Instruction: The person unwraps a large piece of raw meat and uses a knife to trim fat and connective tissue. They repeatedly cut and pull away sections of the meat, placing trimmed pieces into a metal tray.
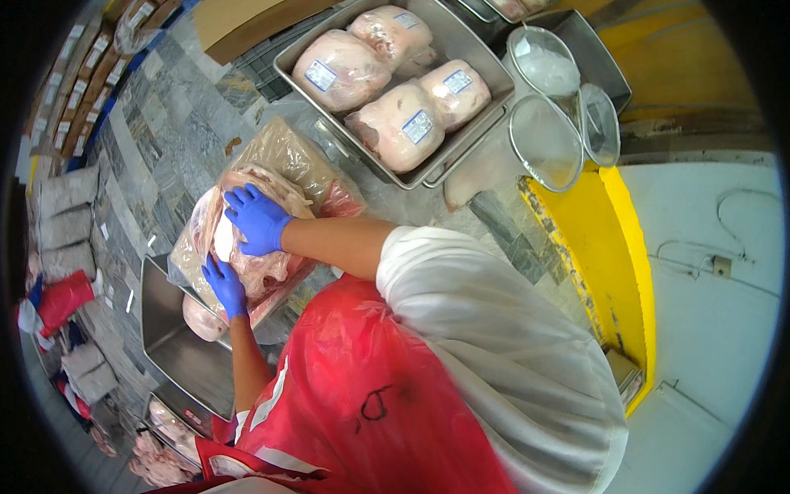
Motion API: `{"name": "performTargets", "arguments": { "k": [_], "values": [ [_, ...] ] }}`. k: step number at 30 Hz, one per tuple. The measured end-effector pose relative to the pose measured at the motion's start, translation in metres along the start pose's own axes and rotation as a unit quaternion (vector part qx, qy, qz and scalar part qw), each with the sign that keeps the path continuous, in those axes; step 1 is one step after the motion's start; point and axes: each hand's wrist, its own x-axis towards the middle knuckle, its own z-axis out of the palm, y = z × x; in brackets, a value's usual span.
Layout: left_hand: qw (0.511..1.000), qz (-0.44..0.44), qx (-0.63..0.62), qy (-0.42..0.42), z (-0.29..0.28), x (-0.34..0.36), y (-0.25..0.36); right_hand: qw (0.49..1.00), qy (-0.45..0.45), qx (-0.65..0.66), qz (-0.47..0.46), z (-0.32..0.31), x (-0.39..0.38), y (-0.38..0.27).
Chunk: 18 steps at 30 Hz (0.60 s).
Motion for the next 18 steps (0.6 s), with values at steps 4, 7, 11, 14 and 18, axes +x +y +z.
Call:
{"name": "performTargets", "arguments": {
  "k": [4, 7, 11, 14, 18],
  "values": [
    [1.0, 0.009, 0.004, -0.022, 0.002, 0.013, 0.002, 0.998, 0.049, 0.043, -0.02, -0.005, -0.036, 0.028],
    [0.995, 0.024, -0.099, -0.023, -0.007, 0.017, -0.025, 0.988, 0.081, 0.122, -0.046, 0.002, -0.067, 0.05],
    [0.986, -0.035, -0.165, 0.013, -0.041, 0.018, 0.001, 0.987, 0.115, 0.113, 0.003, -0.017, -0.091, 0.076],
    [0.977, -0.102, -0.152, 0.109, -0.055, -0.023, -0.012, 0.989, 0.086, 0.096, -0.075, -0.043, -0.058, 0.056],
    [0.974, -0.12, -0.061, 0.184, -0.081, -0.115, 0.007, 0.965, -0.046, 0.104, -0.235, -0.052, 0.02, 0.008]
  ]
}}
